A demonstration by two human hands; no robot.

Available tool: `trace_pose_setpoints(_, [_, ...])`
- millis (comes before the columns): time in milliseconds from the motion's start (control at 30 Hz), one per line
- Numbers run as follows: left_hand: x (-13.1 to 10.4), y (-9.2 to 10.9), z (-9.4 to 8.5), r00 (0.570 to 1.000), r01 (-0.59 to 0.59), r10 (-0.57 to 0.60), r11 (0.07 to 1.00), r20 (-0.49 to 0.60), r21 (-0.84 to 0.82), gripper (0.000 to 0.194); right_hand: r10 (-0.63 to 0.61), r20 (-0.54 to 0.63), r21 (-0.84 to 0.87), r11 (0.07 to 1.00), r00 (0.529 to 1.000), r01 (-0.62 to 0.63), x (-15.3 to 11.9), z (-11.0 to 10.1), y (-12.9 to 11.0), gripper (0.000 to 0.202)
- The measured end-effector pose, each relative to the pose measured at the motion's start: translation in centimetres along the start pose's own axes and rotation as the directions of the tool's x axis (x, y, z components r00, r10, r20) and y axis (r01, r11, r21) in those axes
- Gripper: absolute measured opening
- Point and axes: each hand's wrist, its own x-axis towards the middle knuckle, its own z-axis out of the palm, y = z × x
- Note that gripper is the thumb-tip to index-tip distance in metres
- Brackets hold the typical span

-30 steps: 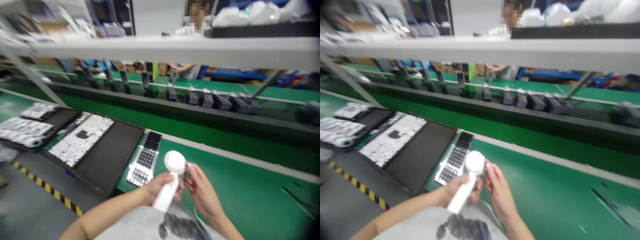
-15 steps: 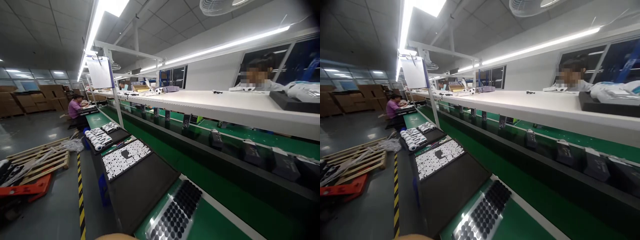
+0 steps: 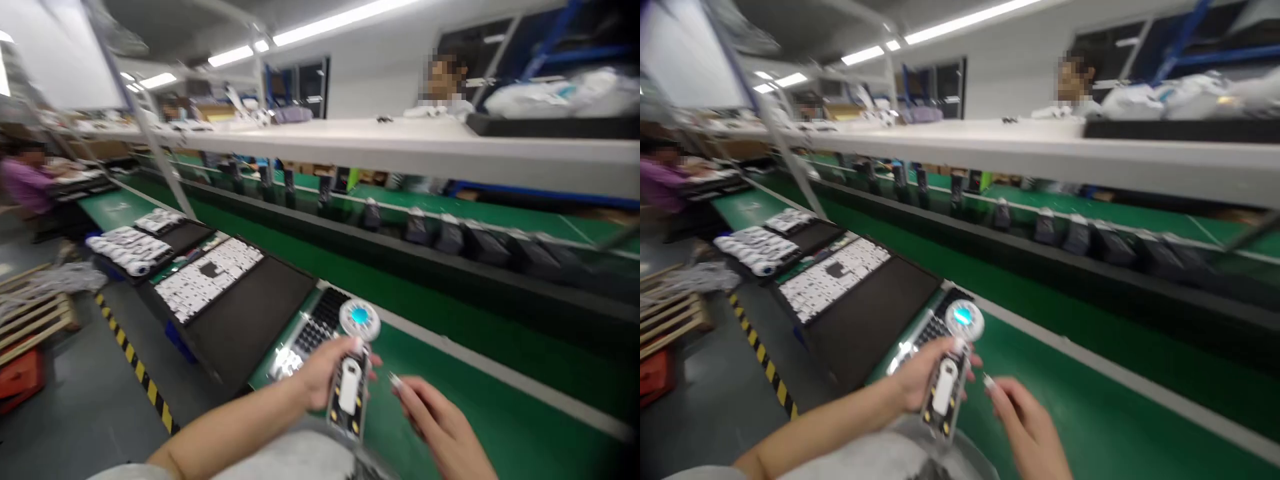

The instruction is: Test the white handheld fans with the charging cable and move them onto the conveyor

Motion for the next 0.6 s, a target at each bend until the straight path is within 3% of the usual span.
trace_pose_setpoints(100, [-0.8,1.6,0.6,0.998,0.055,-0.056,0.993,-0.011,-0.106,0.035,-0.042,-0.005,-0.013,0.999,0.999,0.042,-0.4,0.7,-1.8,0.037])
trace_pose_setpoints(200, [-0.8,2.4,0.7,0.997,0.078,-0.075,0.989,0.024,-0.125,0.038,-0.052,-0.003,0.001,0.999,0.999,0.052,-0.3,1.4,-2.2,0.032])
trace_pose_setpoints(433, [-0.6,1.5,0.3,0.992,0.1,-0.091,0.99,0.088,-0.101,0.039,-0.09,-0.028,0.073,0.993,0.996,0.092,-0.7,2.2,-2.7,0.026])
trace_pose_setpoints(600, [-0.6,1.0,0.3,0.992,0.121,-0.117,0.991,0.055,-0.063,0.035,-0.123,-0.016,0.096,0.988,0.992,0.124,-0.8,2.3,-2.9,0.025])
